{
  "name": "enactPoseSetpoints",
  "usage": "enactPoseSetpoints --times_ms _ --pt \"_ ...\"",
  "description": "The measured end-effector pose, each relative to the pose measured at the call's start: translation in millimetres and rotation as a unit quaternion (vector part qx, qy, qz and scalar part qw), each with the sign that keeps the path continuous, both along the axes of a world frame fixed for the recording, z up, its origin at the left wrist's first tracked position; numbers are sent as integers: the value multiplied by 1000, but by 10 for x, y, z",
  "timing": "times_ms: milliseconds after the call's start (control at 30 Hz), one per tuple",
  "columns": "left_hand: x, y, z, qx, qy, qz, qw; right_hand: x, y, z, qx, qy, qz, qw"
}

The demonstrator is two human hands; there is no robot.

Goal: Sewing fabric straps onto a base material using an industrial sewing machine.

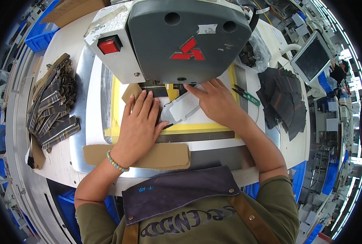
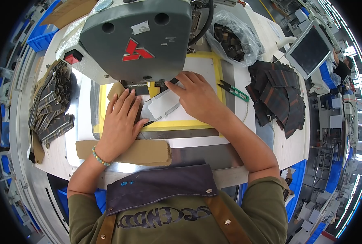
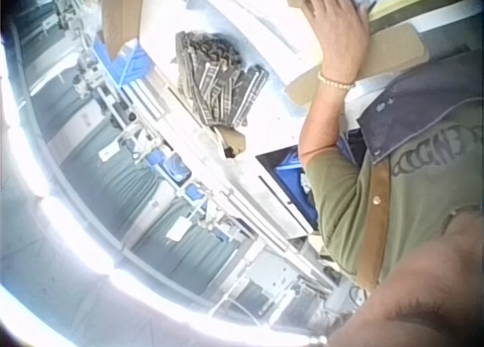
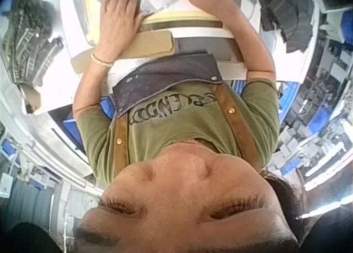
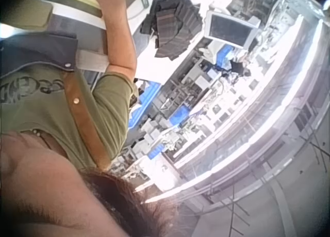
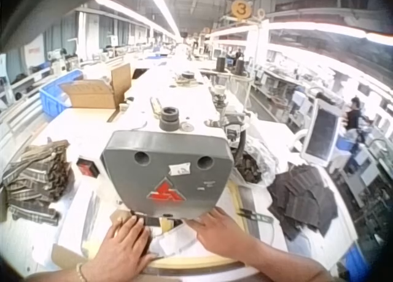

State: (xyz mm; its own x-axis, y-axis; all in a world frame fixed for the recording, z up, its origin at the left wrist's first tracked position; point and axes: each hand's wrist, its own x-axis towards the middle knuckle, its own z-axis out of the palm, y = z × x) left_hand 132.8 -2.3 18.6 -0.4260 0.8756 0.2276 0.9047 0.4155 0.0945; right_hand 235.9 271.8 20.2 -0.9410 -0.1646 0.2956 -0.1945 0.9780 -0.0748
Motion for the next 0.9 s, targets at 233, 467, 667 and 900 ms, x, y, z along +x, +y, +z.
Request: enactPoseSetpoints --times_ms 233,467,667,900 --pt "-29 -29 43 9 -1 -1 1000 -8 0 -3 -14 -3 -3 1000" --pt "-359 -108 368 107 -67 -6 992 5 58 -25 14 20 11 1000" --pt "-563 -71 307 69 -224 40 971 50 -71 117 -56 5 -74 996" --pt "-584 -24 359 71 -497 63 862 98 -127 106 -161 -81 -27 983"
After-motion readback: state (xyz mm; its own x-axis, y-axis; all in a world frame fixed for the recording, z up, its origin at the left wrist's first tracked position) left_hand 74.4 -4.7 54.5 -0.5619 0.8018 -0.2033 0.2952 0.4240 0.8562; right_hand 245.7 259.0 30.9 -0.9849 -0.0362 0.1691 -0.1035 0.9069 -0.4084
